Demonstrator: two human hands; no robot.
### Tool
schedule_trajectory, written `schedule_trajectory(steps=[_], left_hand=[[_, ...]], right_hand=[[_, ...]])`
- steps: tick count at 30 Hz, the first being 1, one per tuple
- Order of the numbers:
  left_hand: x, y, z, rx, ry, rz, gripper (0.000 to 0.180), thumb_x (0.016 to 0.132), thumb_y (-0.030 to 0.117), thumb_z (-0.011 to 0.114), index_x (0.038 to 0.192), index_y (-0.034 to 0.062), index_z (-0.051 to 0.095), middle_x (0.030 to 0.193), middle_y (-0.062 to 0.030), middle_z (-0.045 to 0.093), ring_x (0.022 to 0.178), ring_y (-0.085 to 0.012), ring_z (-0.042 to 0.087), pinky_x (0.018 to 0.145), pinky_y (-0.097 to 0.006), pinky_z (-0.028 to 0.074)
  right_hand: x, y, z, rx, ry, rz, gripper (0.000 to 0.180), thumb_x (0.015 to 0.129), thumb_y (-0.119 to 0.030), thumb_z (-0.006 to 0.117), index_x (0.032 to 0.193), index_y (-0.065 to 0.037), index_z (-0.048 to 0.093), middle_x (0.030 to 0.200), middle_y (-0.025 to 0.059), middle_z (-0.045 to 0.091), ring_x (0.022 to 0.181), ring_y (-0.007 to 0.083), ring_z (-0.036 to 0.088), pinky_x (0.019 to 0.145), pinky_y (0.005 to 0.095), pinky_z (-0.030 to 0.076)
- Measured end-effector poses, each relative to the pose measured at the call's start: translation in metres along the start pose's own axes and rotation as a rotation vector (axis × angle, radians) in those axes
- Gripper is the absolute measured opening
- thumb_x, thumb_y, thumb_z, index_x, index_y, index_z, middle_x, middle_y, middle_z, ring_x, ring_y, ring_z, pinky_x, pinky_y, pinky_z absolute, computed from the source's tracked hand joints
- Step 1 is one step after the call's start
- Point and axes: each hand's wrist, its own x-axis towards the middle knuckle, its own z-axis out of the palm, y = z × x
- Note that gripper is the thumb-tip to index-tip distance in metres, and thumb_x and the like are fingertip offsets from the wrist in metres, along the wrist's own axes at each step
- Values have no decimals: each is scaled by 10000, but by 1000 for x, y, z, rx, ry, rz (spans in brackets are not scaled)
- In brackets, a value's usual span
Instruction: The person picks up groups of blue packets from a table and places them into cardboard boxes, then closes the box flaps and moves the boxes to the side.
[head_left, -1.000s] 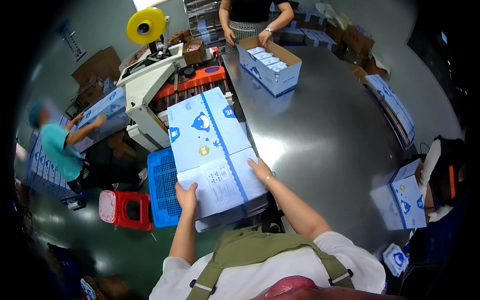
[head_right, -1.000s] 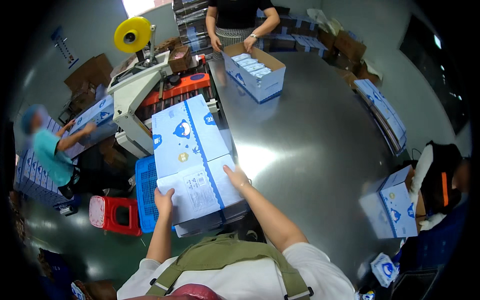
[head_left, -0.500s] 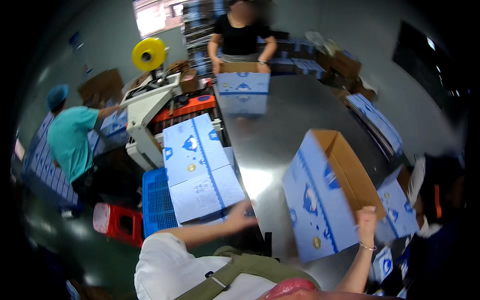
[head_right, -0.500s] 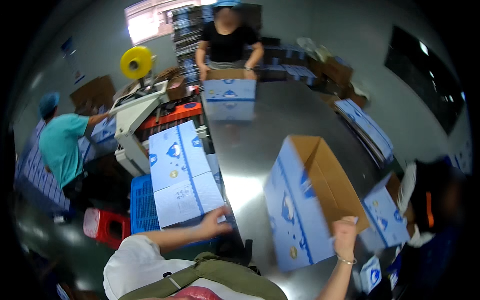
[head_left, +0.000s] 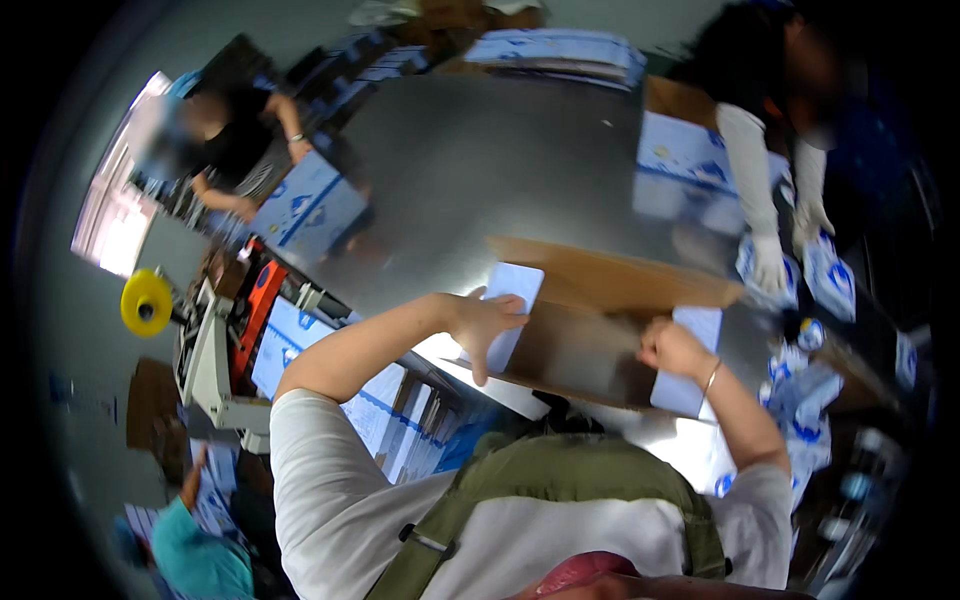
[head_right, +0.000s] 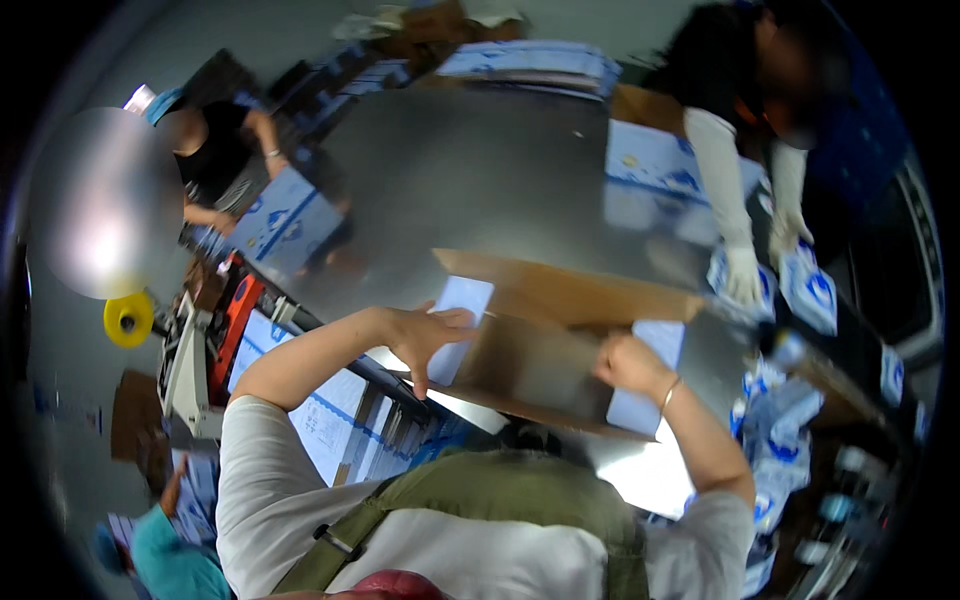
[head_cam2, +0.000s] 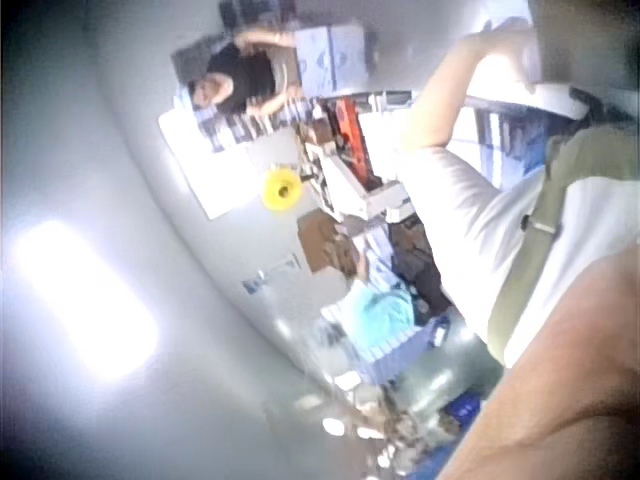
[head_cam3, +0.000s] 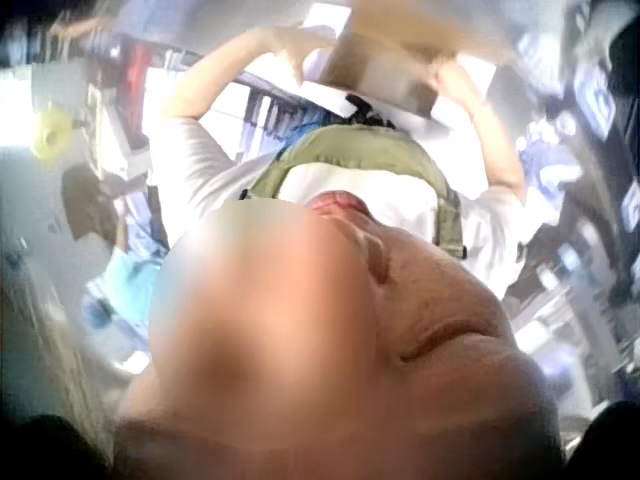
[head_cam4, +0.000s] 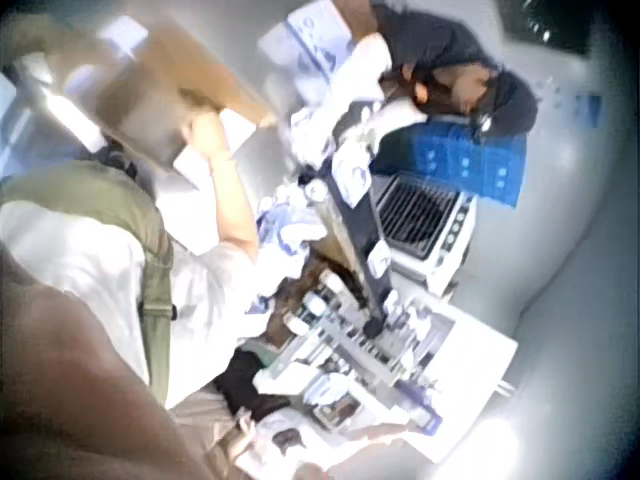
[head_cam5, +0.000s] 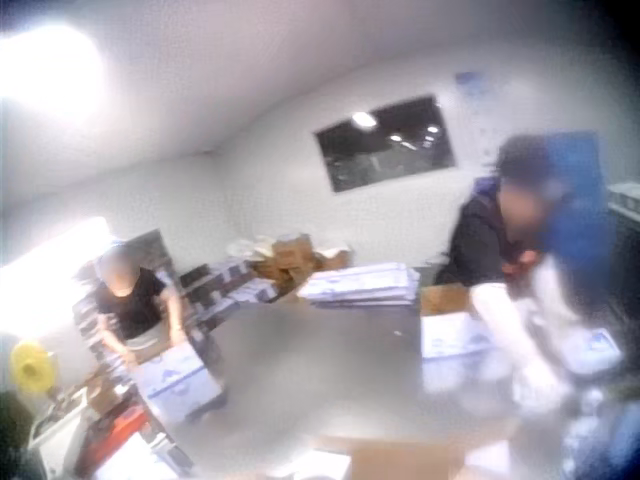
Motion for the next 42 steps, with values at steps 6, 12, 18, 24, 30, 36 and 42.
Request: schedule_trajectory(steps=[6,12,18,24,30,36,42], left_hand=[[48,-63,7,0,525,-231,685,634,306,782,1222,54,538,1329,-165,463,1195,-314,468,985,-387,376],[81,-116,97,-331,1521,-482,741,721,271,762,1315,19,398,1249,-195,516,1147,-329,498,1002,-450,354],[84,-109,249,-2136,935,-59,577,875,363,524,1335,54,360,1149,-109,494,1099,-243,476,948,-373,372],[178,27,178,-1483,600,274,691,824,122,655,1383,60,255,1311,-84,415,1212,-211,400,974,-364,376],[65,70,44,-722,790,490,269,825,47,589,1080,21,508,954,-165,644,874,-310,646,788,-362,496],[130,135,37,-346,683,346,291,821,132,548,1097,40,534,864,-211,628,771,-399,592,680,-468,470],[146,155,59,-329,499,484,373,788,217,612,1133,87,556,1005,-186,619,924,-363,583,784,-478,448]], right_hand=[[47,-32,-150,-450,760,-123,322,687,-200,691,927,-23,571,933,159,572,912,362,534,792,418,444],[4,-89,-17,-172,116,151,827,772,-494,628,1343,34,346,1390,288,305,1322,419,253,1095,464,196],[-77,-88,-1,-204,214,266,765,814,-473,574,1381,-21,330,1452,194,281,1356,352,241,1114,454,149],[-129,-37,26,109,665,405,656,930,-478,372,1379,-2,323,1455,198,274,1352,306,266,1108,404,181],[-48,-28,141,1343,990,738,629,965,-484,329,1386,-17,321,1387,96,391,1258,210,368,1075,353,253],[-27,-81,70,1380,1353,616,847,885,-476,523,1437,15,108,1450,138,265,1331,228,254,1095,331,188],[-54,-84,62,1374,1393,757,517,751,-126,508,1242,-18,385,1071,58,492,990,181,458,868,327,359]])
